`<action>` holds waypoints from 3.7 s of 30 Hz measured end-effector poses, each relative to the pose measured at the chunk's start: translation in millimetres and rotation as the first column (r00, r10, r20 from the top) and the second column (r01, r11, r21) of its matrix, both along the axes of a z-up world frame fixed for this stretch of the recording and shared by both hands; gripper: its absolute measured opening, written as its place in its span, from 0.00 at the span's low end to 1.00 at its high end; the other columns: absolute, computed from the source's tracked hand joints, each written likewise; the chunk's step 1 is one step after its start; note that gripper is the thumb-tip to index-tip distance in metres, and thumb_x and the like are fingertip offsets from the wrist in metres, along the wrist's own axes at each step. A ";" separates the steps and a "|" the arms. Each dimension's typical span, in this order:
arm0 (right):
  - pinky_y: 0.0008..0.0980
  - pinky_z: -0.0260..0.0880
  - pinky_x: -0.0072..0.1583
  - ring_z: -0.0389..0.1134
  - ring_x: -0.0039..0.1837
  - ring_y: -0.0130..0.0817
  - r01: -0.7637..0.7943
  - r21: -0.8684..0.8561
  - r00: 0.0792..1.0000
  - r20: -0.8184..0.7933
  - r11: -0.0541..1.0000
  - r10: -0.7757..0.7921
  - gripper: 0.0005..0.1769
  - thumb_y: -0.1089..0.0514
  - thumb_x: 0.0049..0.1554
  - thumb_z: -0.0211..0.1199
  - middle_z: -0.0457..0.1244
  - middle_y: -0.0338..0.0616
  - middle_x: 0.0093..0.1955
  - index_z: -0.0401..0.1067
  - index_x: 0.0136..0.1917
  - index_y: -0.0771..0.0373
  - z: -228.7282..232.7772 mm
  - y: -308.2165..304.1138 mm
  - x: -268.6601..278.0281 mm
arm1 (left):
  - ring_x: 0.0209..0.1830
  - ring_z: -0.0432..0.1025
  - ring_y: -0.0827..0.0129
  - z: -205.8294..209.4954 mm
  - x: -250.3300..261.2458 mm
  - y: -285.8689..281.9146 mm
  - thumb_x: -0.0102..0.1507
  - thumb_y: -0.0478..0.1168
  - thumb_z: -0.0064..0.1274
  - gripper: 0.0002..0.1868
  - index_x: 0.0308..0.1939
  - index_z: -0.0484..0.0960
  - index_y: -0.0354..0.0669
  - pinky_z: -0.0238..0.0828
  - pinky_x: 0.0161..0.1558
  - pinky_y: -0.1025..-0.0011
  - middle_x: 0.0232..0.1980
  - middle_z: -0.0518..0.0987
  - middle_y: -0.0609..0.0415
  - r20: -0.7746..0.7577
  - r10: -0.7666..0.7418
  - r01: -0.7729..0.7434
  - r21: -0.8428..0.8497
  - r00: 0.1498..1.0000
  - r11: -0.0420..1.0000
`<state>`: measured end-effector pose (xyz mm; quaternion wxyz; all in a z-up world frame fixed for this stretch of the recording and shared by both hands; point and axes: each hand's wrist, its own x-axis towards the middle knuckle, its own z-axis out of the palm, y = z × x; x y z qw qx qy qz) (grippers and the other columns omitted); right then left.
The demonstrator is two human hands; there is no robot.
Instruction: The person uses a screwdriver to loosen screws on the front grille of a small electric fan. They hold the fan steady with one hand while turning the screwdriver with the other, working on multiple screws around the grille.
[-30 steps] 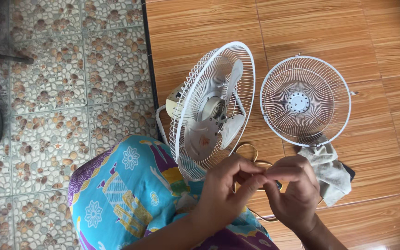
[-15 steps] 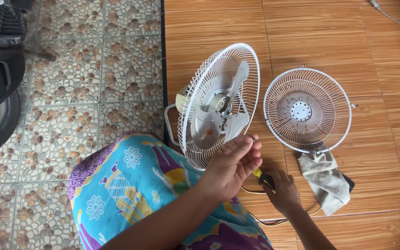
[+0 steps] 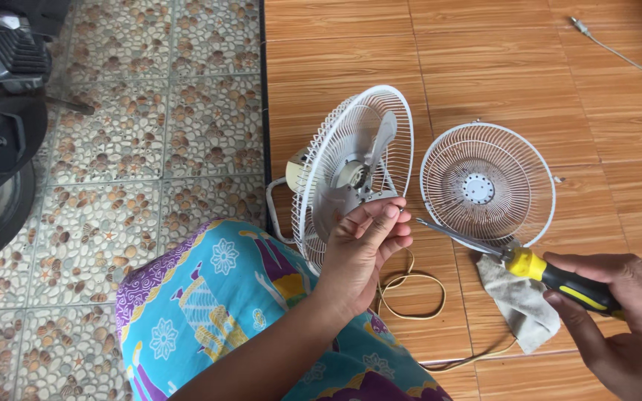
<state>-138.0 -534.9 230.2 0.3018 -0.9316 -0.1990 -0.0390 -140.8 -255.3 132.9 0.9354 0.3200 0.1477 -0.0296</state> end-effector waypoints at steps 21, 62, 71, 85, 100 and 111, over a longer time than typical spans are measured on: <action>0.29 0.79 0.56 0.75 0.52 0.32 -0.072 -0.018 0.995 0.063 0.997 0.073 0.24 0.70 0.50 0.70 0.67 0.48 0.55 0.73 0.61 0.65 10.5 31.0 13.0 | 0.43 0.79 0.70 12.2 -1.5 23.3 0.70 0.40 0.55 0.13 0.55 0.83 0.36 0.80 0.52 0.69 0.44 0.84 0.51 0.180 -0.007 -0.030 0.201 0.984 0.979; 0.33 0.75 0.52 0.75 0.53 0.32 -0.588 -0.404 0.783 -0.069 0.701 0.618 0.21 0.58 0.45 0.73 0.70 0.42 0.50 0.77 0.53 0.61 76.9 182.8 181.9 | 0.62 0.73 0.59 -22.3 -37.5 -12.6 0.65 0.44 0.56 0.41 0.80 0.54 0.50 0.75 0.63 0.63 0.75 0.48 0.38 -0.055 -0.194 0.191 0.564 0.979 0.804; 0.30 0.76 0.48 0.75 0.48 0.29 -0.554 -0.585 0.802 -0.183 0.592 0.569 0.21 0.52 0.45 0.74 0.70 0.36 0.46 0.77 0.53 0.55 79.6 208.5 186.1 | 0.59 0.74 0.60 -40.3 -24.5 -21.0 0.67 0.44 0.55 0.45 0.84 0.48 0.45 0.76 0.59 0.63 0.72 0.63 0.33 -0.043 -0.140 0.138 0.602 0.989 0.786; 0.28 0.72 0.44 0.75 0.44 0.24 -0.522 -0.694 0.803 -0.203 0.496 0.560 0.20 0.48 0.46 0.75 0.69 0.31 0.44 0.78 0.52 0.49 83.1 227.9 186.1 | 0.57 0.63 0.60 -33.6 -26.4 -17.6 0.65 0.42 0.57 0.51 0.84 0.41 0.37 0.71 0.59 0.60 0.69 0.64 0.34 -0.026 -0.111 0.094 0.742 0.994 0.664; 0.28 0.72 0.41 0.74 0.41 0.23 -0.556 -0.683 0.771 -0.212 0.473 0.600 0.19 0.46 0.45 0.75 0.69 0.30 0.41 0.79 0.50 0.48 82.3 238.7 187.8 | 0.60 0.64 0.50 -27.3 -24.8 -13.4 0.66 0.44 0.56 0.52 0.83 0.38 0.37 0.68 0.61 0.55 0.82 0.49 0.28 -0.027 -0.139 0.112 0.750 0.990 0.652; 0.28 0.71 0.41 0.73 0.40 0.23 -0.543 -0.705 0.784 -0.231 0.456 0.576 0.20 0.44 0.45 0.76 0.69 0.30 0.41 0.78 0.50 0.49 81.2 242.4 189.2 | 0.65 0.63 0.47 -26.3 -23.6 -14.1 0.66 0.45 0.56 0.53 0.83 0.36 0.37 0.67 0.64 0.53 0.83 0.46 0.27 -0.034 -0.143 0.121 0.742 0.989 0.660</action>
